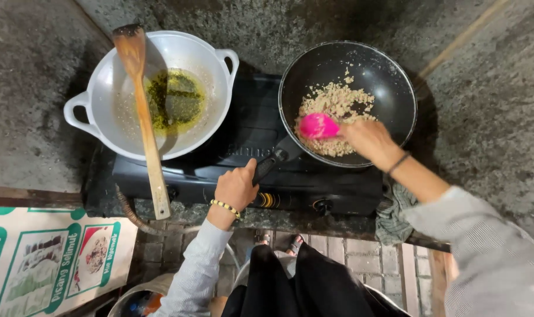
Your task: Stirring and sautéing minced ingredients in a frying pan on a gas stove using a spatula.
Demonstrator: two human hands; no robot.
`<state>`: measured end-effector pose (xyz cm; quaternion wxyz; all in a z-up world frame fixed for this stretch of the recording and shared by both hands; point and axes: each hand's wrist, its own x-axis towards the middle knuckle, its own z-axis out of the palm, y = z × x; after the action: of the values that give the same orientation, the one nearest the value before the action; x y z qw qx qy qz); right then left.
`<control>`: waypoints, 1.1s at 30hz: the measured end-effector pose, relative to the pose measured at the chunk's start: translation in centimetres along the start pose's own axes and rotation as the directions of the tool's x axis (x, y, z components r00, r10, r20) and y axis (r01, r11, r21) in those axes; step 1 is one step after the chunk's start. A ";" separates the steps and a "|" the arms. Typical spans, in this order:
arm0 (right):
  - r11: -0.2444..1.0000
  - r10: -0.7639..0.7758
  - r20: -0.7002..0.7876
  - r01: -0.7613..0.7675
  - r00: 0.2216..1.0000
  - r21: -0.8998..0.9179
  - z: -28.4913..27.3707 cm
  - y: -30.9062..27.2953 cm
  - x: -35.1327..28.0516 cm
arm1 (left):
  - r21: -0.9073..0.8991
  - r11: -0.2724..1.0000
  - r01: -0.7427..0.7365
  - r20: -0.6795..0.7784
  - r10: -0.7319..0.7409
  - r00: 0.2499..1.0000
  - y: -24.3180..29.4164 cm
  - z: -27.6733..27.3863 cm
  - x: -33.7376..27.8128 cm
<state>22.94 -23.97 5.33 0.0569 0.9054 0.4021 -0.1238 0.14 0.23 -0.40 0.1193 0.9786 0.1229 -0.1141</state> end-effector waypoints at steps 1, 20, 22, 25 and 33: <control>1.000 -0.003 0.006 0.003 1.000 0.001 2.1 3.8 3.0 | -0.003 1.000 0.003 0.005 -0.003 1.000 0.0 0.0 -0.2; 0.975 0.220 0.041 -0.220 0.975 -0.016 6.1 14.0 7.8 | -0.035 0.999 -0.001 0.008 0.001 1.000 -0.1 0.1 0.3; 0.944 0.327 -0.004 -0.326 0.945 0.056 6.8 14.6 8.9 | -0.040 0.999 -0.006 0.007 0.006 1.000 0.1 -0.4 0.2; 0.996 0.059 0.022 -0.060 0.998 0.060 5.0 7.9 6.8 | -0.017 1.000 -0.010 0.011 0.010 1.000 0.0 -0.5 0.2; 0.990 0.076 -0.053 -0.069 0.996 0.125 6.8 12.6 12.2 | -0.013 1.000 -0.005 0.014 0.005 1.000 0.2 -0.8 0.0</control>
<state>38.96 -25.13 -4.49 -0.0060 0.9244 0.3621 -0.1200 0.38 0.22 0.38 0.1268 0.9772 0.1205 -0.1199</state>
